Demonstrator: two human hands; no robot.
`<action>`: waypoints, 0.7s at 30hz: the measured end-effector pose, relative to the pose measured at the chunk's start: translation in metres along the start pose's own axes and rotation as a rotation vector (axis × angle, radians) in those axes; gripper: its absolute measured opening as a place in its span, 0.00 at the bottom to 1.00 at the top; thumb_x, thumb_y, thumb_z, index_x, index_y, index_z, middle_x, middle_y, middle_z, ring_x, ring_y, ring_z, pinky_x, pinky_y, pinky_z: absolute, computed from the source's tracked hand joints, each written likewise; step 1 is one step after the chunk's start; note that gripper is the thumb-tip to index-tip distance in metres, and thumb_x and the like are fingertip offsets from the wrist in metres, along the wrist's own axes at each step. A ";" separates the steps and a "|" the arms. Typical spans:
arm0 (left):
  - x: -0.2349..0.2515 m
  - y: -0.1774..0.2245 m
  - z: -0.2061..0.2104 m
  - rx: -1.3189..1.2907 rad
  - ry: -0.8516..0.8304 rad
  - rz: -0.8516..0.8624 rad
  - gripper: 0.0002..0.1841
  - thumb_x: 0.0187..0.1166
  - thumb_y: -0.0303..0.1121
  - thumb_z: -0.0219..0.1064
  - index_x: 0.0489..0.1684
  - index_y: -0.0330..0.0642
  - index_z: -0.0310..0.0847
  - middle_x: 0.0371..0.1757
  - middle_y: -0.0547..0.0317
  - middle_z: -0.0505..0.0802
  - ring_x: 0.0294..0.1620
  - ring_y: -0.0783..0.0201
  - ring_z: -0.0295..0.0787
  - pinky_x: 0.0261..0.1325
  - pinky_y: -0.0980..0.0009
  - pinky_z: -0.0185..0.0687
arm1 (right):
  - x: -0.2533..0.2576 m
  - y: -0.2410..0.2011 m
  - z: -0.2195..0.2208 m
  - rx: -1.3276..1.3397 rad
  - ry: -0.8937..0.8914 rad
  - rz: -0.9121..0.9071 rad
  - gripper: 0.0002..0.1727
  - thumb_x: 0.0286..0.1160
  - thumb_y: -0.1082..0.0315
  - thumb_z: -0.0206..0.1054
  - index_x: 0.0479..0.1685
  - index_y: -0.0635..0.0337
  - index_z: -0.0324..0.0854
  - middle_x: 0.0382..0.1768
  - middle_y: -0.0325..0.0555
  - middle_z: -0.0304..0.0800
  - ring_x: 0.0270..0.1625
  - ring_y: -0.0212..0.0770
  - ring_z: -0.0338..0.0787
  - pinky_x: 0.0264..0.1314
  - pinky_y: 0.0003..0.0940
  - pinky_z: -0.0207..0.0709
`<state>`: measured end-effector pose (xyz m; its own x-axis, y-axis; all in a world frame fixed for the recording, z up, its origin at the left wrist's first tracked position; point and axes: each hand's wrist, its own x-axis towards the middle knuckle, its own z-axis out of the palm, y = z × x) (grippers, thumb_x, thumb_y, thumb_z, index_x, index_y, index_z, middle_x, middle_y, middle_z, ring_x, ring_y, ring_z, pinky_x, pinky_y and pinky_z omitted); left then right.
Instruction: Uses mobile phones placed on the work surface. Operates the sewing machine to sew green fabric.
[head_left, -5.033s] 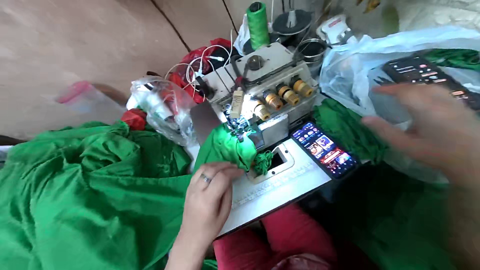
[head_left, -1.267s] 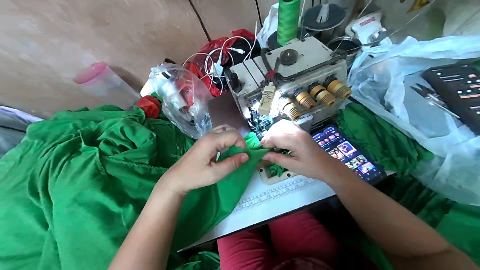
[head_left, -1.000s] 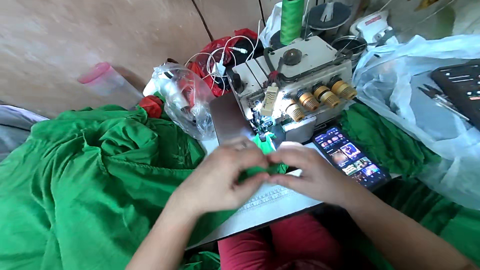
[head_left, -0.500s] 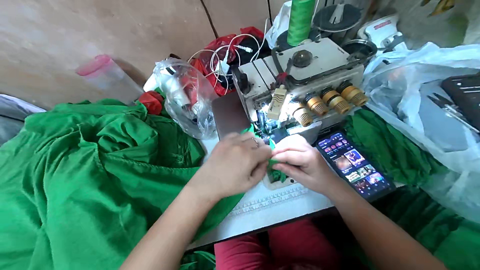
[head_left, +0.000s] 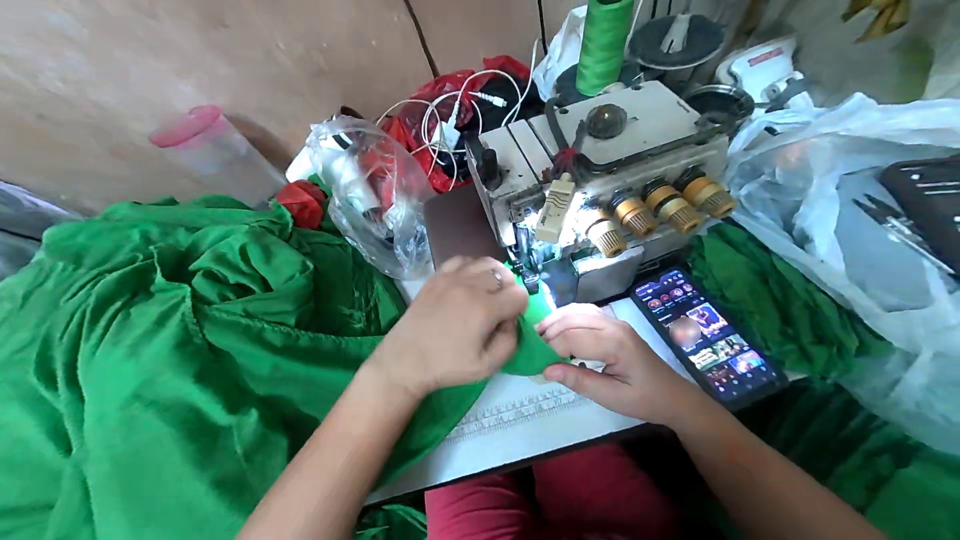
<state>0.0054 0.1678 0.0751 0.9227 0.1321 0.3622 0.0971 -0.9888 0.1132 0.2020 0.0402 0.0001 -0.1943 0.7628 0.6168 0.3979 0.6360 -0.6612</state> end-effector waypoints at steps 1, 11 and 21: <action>0.002 0.012 -0.001 0.005 -0.004 0.027 0.15 0.76 0.36 0.53 0.28 0.46 0.87 0.34 0.57 0.92 0.50 0.55 0.91 0.54 0.53 0.82 | 0.000 -0.001 0.001 0.019 0.004 -0.004 0.18 0.86 0.56 0.63 0.34 0.60 0.86 0.44 0.43 0.93 0.63 0.34 0.87 0.76 0.36 0.71; 0.000 0.016 -0.006 0.060 0.010 -0.007 0.16 0.77 0.38 0.52 0.29 0.47 0.87 0.34 0.59 0.93 0.52 0.56 0.92 0.54 0.53 0.81 | 0.007 0.006 0.001 -0.022 0.041 0.012 0.13 0.81 0.58 0.69 0.36 0.59 0.86 0.45 0.42 0.93 0.64 0.32 0.86 0.74 0.31 0.73; -0.003 0.072 0.034 0.162 0.098 -0.152 0.10 0.75 0.30 0.59 0.34 0.38 0.88 0.33 0.52 0.89 0.35 0.52 0.89 0.29 0.63 0.81 | -0.017 0.017 -0.001 -0.184 0.210 0.042 0.09 0.84 0.56 0.66 0.45 0.42 0.93 0.58 0.36 0.92 0.72 0.33 0.82 0.79 0.36 0.69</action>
<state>0.0225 0.0941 0.0505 0.8530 0.2783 0.4415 0.2977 -0.9543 0.0263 0.2129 0.0384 -0.0216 0.0080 0.7348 0.6783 0.5611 0.5581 -0.6113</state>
